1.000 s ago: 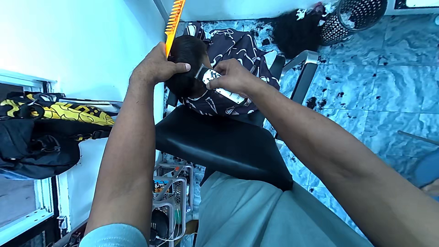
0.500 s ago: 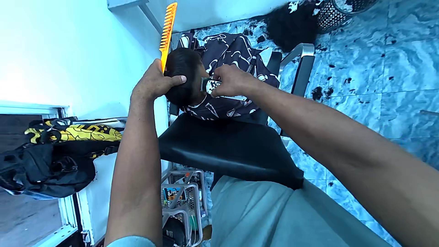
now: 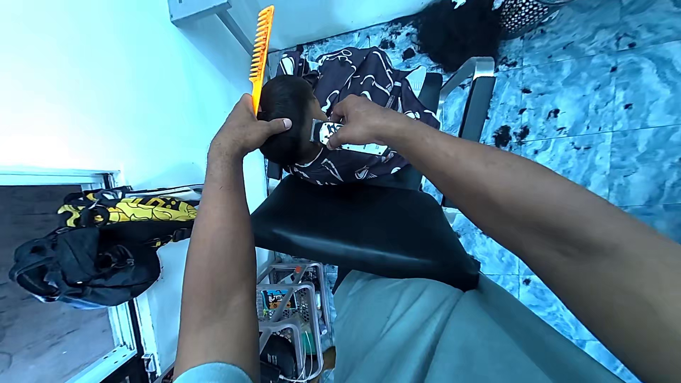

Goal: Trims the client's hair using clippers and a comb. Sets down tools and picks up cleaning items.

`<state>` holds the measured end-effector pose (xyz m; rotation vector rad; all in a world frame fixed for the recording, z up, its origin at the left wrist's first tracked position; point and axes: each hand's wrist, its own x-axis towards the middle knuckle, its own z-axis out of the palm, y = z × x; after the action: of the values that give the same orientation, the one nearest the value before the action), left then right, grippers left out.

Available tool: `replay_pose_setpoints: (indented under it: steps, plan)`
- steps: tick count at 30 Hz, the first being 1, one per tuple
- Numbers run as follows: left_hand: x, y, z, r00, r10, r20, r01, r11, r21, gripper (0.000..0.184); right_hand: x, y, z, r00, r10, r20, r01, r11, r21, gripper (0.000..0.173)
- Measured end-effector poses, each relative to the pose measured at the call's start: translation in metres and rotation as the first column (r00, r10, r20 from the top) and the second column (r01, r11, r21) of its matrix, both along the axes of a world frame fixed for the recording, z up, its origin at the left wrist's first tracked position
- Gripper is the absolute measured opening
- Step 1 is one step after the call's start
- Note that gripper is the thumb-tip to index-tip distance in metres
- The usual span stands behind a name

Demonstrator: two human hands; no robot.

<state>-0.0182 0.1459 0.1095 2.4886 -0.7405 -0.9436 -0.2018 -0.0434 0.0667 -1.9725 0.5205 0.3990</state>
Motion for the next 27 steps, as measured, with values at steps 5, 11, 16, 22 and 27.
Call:
replay_pose_setpoints:
  steps: [5, 11, 16, 22, 27]
  plan:
    - [0.004, 0.002, -0.002, 1.000, -0.011, 0.026, 0.011, 1.000, 0.012, 0.072, -0.001, 0.002, 0.000, 0.997, -0.078, 0.007, 0.077, 0.990, 0.118, 0.044]
    - [0.003, 0.001, -0.003, 0.999, -0.014, 0.031, 0.013, 1.000, 0.018, 0.073, -0.002, 0.005, 0.001, 0.995, -0.098, 0.005, 0.096, 0.984, 0.149, 0.044]
    - [0.002, 0.001, -0.004, 1.000, -0.011, 0.020, 0.011, 1.000, 0.004, 0.074, -0.012, 0.008, -0.001, 0.983, 0.171, -0.063, -0.172, 0.985, -0.018, 0.041]
    - [0.001, 0.005, -0.003, 0.998, -0.058, 0.004, 0.058, 0.998, -0.036, 0.076, -0.038, 0.040, -0.026, 0.918, 0.396, -0.021, -0.396, 0.918, 0.006, 0.048]
    - [-0.008, 0.020, -0.005, 0.979, -0.170, 0.112, 0.179, 0.981, -0.077, 0.080, -0.050, 0.064, -0.039, 0.971, 0.238, 0.005, -0.238, 0.967, 0.087, 0.055]
